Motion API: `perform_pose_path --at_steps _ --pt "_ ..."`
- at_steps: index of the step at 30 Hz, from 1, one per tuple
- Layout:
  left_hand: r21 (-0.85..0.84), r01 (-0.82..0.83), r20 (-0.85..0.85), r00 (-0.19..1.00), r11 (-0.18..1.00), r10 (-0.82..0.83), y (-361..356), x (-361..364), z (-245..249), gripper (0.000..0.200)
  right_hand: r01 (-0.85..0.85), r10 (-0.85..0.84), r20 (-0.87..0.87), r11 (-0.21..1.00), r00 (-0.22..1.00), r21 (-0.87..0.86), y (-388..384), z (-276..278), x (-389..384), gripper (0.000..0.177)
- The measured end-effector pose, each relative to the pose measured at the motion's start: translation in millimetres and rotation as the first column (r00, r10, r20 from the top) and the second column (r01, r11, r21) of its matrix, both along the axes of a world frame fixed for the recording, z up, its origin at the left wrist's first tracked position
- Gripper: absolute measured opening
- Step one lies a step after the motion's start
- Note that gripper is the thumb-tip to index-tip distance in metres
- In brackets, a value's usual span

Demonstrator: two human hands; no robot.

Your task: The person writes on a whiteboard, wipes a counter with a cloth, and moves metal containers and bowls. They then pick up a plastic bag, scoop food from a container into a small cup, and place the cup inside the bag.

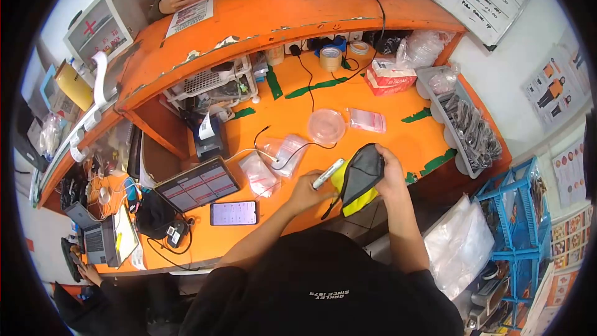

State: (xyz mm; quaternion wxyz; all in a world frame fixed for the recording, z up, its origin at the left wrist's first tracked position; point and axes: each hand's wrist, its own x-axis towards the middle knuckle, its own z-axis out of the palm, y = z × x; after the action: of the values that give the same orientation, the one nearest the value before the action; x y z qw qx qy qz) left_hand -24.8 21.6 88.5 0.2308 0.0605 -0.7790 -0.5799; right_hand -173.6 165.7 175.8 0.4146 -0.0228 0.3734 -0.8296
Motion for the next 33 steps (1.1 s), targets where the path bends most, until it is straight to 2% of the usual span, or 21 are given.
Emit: perform_pose_path --at_steps 2,6,8,9,10,12,13,14,16,17,18,19,21,23,24,26,27,29,30,32,33 --pt "0.021 0.099 0.023 0.995 0.995 -0.099 7.4 -4.5 5.1 0.041 0.020 -0.020 -0.001 0.998 1.000 0.056 0.9 9.7 -2.8 0.022" --pt "0.028 0.100 -0.049 0.994 0.995 -0.098 21.8 -15.3 1.5 0.035 0.056 -0.056 0.019 0.998 0.998 -0.033 1.8 10.0 -1.2 0.022" --pt "-0.119 -0.065 -0.084 0.995 0.991 0.055 28.6 -19.6 -2.5 0.025 0.076 -0.075 0.017 0.997 0.997 -0.034 4.2 10.3 -3.2 0.023" --pt "-0.135 -0.071 0.048 0.996 0.988 0.078 22.5 -21.0 -6.8 0.016 0.090 -0.090 0.016 0.995 0.996 -0.033 5.6 10.4 -4.7 0.024" --pt "-0.138 -0.071 0.046 0.996 0.988 0.078 15.6 -25.5 -3.8 0.016 0.090 -0.090 0.015 0.995 0.996 -0.036 9.8 13.8 -13.6 0.024" --pt "-0.080 -0.160 0.092 0.982 0.984 0.167 -1.3 -41.9 5.4 0.017 -0.026 0.026 -0.140 1.000 0.990 0.001 19.0 30.1 -38.8 0.025" --pt "-0.105 -0.129 0.009 0.991 0.986 0.131 -5.6 -48.6 25.4 0.018 0.012 -0.009 -0.155 1.000 0.988 0.023 19.3 51.5 -42.2 0.026" --pt "-0.107 -0.120 0.007 0.993 0.987 0.121 -2.3 -53.6 44.9 0.018 0.022 -0.019 -0.157 1.000 0.987 0.021 18.1 62.3 -45.4 0.026" --pt "-0.241 -0.196 -0.395 0.914 0.951 0.088 10.6 -69.8 75.0 0.020 0.007 0.003 -0.256 0.999 0.967 0.038 12.3 76.7 -49.6 0.027" --pt "-0.249 -0.192 -0.401 0.913 0.949 0.079 16.4 -80.4 77.8 0.020 -0.015 0.026 -0.288 0.999 0.957 0.040 10.2 75.7 -49.9 0.026" --pt "-0.218 -0.250 -0.388 0.909 0.944 0.151 22.8 -91.3 77.4 0.019 -0.050 0.058 -0.317 0.998 0.947 0.033 4.7 74.4 -45.8 0.026" --pt "-0.187 -0.307 -0.373 0.901 0.933 0.222 24.7 -100.3 74.7 0.018 -0.063 0.059 -0.332 0.998 0.942 -0.001 -0.1 85.5 -28.9 0.025" --pt "-0.140 -0.326 -0.390 0.886 0.935 0.251 10.3 -119.7 64.5 0.017 -0.067 0.049 -0.350 0.997 0.936 -0.040 8.2 113.0 -9.0 0.024" --pt "-0.086 -0.384 -0.374 0.868 0.920 0.327 -2.0 -117.9 75.2 0.014 -0.026 -0.026 -0.383 0.991 0.923 -0.130 24.8 125.4 -8.2 0.022" --pt "-0.089 -0.375 -0.374 0.871 0.923 0.318 -16.1 -118.7 68.6 0.014 0.110 -0.160 -0.353 0.981 0.922 -0.159 31.5 127.8 -17.7 0.019" --pt "-0.150 -0.227 -0.321 0.932 0.962 0.170 -47.1 -123.0 47.3 0.012 0.246 -0.253 -0.494 0.966 0.832 -0.082 46.1 128.2 -44.1 0.015" --pt "-0.152 -0.217 -0.316 0.935 0.964 0.161 -56.4 -122.2 50.2 0.012 0.255 -0.262 -0.489 0.964 0.832 -0.082 53.8 115.1 -73.4 0.015" --pt "-0.034 -0.252 -0.137 0.960 0.967 0.246 -68.6 -119.5 61.4 0.009 0.340 -0.051 -0.819 0.923 0.572 0.181 68.4 78.4 -128.6 0.014" --pt "-0.035 -0.246 -0.137 0.961 0.969 0.239 -71.1 -117.7 73.2 0.009 0.346 -0.055 -0.818 0.921 0.572 0.180 76.6 77.3 -130.3 0.014" --pt "-0.180 -0.290 -0.340 0.915 0.940 0.217 -72.5 -110.2 108.4 0.007 0.523 0.034 -0.902 0.805 0.431 0.280 87.0 79.2 -129.1 0.013" --pt "-0.251 -0.304 -0.259 0.936 0.919 0.239 -70.0 -101.2 122.2 0.006 0.503 -0.002 -0.919 0.837 0.395 0.215 93.9 85.9 -119.7 0.012"
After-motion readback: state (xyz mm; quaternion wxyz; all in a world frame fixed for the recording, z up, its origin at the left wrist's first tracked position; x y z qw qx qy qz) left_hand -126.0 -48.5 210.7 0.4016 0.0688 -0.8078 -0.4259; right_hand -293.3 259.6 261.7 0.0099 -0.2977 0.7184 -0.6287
